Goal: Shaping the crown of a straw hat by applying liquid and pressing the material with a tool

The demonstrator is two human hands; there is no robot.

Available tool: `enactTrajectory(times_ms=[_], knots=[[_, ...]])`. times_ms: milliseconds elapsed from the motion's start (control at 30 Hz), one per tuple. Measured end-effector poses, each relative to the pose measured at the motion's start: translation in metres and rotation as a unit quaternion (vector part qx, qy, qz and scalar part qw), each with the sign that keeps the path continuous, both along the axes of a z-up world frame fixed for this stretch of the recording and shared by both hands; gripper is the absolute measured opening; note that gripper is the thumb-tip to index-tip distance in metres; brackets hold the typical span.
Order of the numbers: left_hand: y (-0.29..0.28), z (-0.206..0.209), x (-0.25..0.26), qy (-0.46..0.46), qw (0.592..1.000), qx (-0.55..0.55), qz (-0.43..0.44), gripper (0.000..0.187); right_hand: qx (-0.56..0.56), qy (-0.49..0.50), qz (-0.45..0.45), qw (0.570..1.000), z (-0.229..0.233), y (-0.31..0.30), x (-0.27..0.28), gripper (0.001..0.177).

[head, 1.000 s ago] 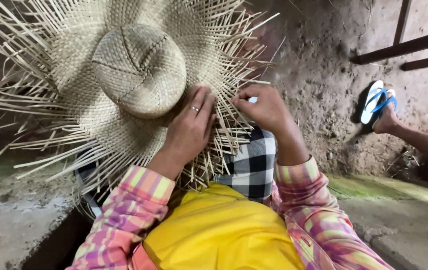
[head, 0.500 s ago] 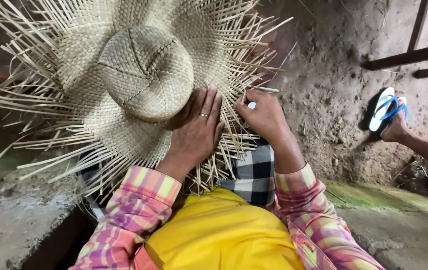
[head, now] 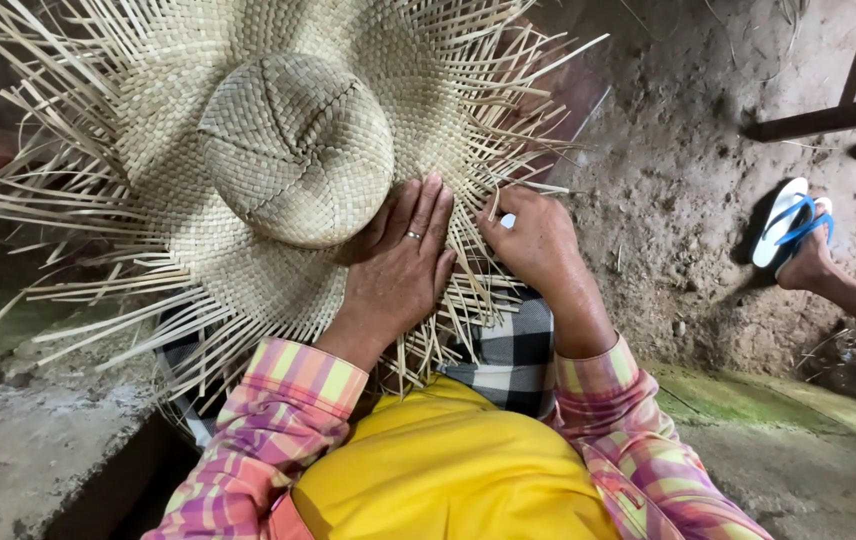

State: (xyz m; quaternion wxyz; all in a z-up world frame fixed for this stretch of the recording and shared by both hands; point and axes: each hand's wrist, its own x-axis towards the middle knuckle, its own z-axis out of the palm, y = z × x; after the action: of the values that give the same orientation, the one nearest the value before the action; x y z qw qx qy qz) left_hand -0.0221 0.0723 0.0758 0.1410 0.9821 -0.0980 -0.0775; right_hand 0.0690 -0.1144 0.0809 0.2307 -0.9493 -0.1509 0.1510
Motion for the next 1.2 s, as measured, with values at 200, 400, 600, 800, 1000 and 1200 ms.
enactTrajectory(times_ms=[200,400,600,800,1000,1200], knots=[[0.0,0.006,0.003,0.057,0.998,0.002,-0.004,0.068,0.011,-0.017,0.011,1.0,-0.002,-0.002,0.001,0.021],[0.0,0.007,0.002,0.051,0.999,0.012,-0.006,0.067,0.017,-0.015,0.018,1.0,-0.005,-0.005,0.0,0.018],[0.001,0.004,0.002,0.05,0.999,0.0,-0.005,0.066,0.023,0.012,0.004,1.0,0.001,-0.003,0.001,0.018],[-0.009,0.01,0.03,0.07,0.963,-0.245,0.09,0.058,0.153,0.053,-0.075,0.984,0.03,0.002,-0.006,0.018],[-0.046,0.024,0.087,0.045,0.98,-0.166,0.103,0.076,0.341,0.019,-0.189,0.921,0.025,-0.021,-0.027,0.019],[-0.077,-0.041,0.027,-0.211,0.971,-0.047,-0.103,0.085,0.597,-0.196,-0.209,0.749,0.051,-0.037,-0.012,0.031]])
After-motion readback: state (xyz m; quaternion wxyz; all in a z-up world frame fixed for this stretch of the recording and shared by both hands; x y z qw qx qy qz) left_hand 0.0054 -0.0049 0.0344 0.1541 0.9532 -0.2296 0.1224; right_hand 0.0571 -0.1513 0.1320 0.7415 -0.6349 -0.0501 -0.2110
